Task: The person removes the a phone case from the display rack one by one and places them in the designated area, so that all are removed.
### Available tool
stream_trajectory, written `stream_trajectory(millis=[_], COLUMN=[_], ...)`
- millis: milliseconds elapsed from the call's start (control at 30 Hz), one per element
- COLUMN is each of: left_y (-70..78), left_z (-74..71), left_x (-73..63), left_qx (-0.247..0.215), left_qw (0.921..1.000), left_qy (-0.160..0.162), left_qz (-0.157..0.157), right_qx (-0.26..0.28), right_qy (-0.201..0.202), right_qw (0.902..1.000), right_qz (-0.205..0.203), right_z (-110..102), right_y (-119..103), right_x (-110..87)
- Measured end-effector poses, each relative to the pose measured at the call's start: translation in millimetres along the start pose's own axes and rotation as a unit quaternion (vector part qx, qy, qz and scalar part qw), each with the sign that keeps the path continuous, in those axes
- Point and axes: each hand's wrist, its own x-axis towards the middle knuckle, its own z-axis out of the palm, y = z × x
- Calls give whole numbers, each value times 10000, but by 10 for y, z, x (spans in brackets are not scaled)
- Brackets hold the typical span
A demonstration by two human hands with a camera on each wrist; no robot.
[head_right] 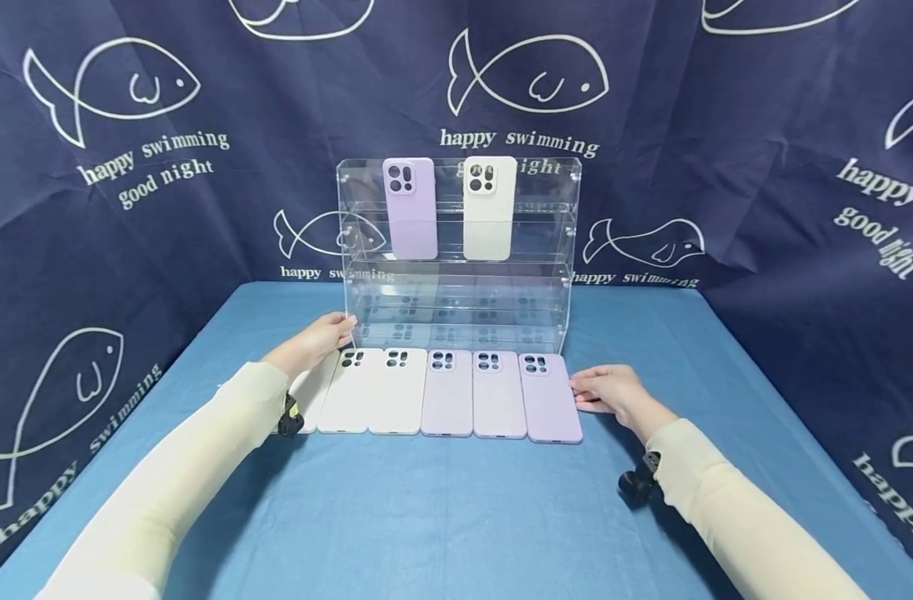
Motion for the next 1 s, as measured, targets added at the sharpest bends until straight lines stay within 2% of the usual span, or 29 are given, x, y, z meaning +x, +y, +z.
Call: stream_trajectory(millis=[200,533,767,1000], left_y=[27,9,21,12], left_z=[0,-5,-21,-17], left_x=[-22,-26,-5,-18], left_qx=[64,99,221,114], left_qw=[9999,9999,9997,9999], left_qy=[63,-94,-123,-115], left_qz=[53,88,52,35], right_qx=[186,-50,-91,-24], right_qy=[-124,-191,-165,-130], right_qw=[9997,9997,9998,9997], right_qz=[-33,-152,32,-184], right_z=[-20,-12,-2,-12], right_y=[-22,-93,-84,-95], right_x=[9,-36,-43,-34])
